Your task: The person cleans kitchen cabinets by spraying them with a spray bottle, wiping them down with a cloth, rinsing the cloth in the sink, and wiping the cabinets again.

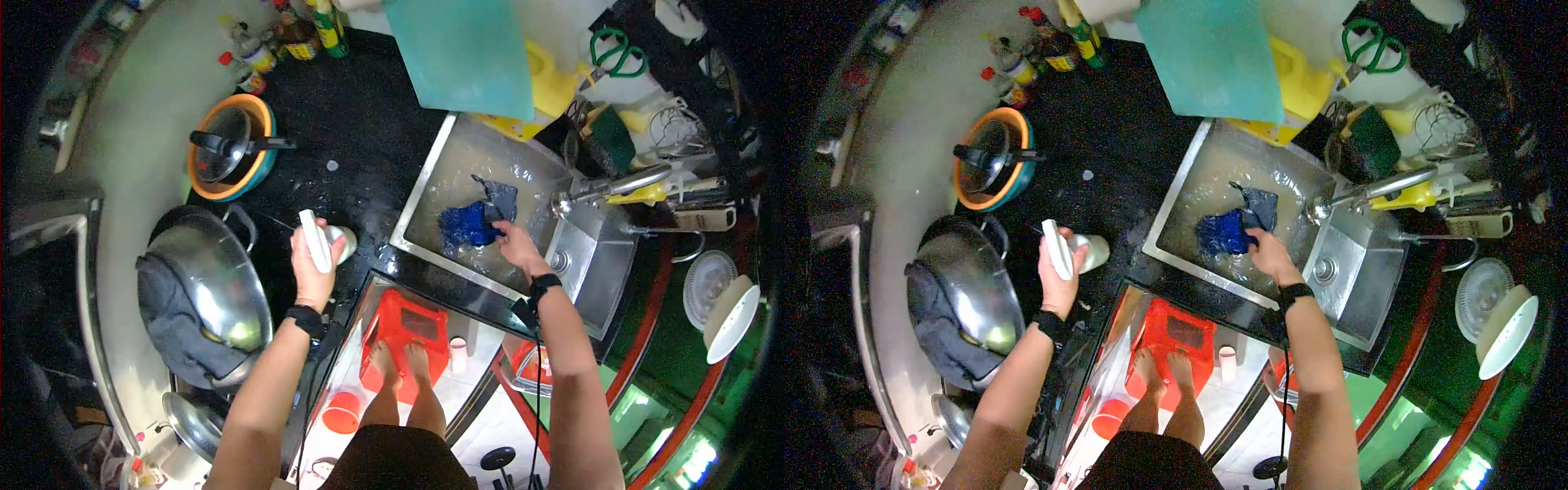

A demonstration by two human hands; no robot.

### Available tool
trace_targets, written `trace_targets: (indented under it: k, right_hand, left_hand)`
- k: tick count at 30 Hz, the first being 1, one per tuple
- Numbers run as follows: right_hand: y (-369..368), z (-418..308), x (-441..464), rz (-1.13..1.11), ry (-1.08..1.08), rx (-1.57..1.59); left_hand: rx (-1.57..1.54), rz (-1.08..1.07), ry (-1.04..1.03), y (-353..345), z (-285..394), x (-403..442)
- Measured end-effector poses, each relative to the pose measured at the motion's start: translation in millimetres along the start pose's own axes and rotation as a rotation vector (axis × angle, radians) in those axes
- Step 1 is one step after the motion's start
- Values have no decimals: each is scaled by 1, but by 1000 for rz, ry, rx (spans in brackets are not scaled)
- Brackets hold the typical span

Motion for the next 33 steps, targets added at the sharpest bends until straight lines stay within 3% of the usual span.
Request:
trace_targets:
  k: [8,10,12,14,15,16,17,18,20,21,22,23,25,26,28,30,31,32,33]
  right_hand:
    - [-112,10,49,-146,21,-106]
    - [-144,29,44,-278,-98,-217]
    - [-178,67,48,-283,-121,-312]
    - [-260,137,53,-724,-73,-301]
    - [-254,136,41,-728,-82,-298]
    - [-226,129,34,-626,-148,-245]
    - [-193,121,27,-516,-208,-193]
    - [-157,104,16,-410,-269,-138]
    - [-89,52,-28,-231,-781,461]
    - [-121,82,-23,-237,-743,1043]
    - [-95,51,-30,-214,-673,1362]
    - [-83,42,-39,-163,-699,1449]
    - [-43,-4,-54,-34,-646,1630]
    - [-42,7,-56,92,-611,1665]
    - [-18,-33,-71,220,-666,1801]
    - [-9,-43,-74,407,-651,1680]
    - [-16,-32,-72,511,-633,1487]
    - [-20,-14,-60,614,-453,1193]
    - [-21,0,-48,589,-412,877]
  left_hand:
    - [-6,-10,-51,-8,-35,14]
    - [-77,-42,-53,-12,-45,11]
    - [111,-96,-102,-8,-38,7]
    - [63,-114,110,4,-37,-4]
    - [62,-122,167,15,-57,-14]
    - [28,-95,473,31,-67,-37]
    - [-10,-79,598,43,-66,-61]
    - [-282,-117,670,39,-61,-82]
    - [-464,-366,1009,-4,-32,-120]
    - [-621,-517,1185,-37,-29,-140]
    - [-733,-712,1314,-79,-15,-152]
    - [-911,-892,1352,-123,-4,-160]
    - [-891,-872,1470,-197,3,-169]
    - [-687,-781,1486,-221,7,-170]
    - [-760,-827,1536,-279,0,-191]
    - [-1082,-742,1574,-320,9,-202]
    - [-1116,-634,1558,-325,-2,-202]
    - [-1144,-794,1565,-328,2,-202]
    - [-930,-817,1239,-330,-3,-184]
Point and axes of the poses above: each hand's wrist, its own x-axis towards the middle knuckle, its own y-axis out of the back of the hand, z = x × y, the point moved 9 cm from there along x, towards the middle knuckle, and after that the axes turned 11 degrees about z, right-handed, at the moved point
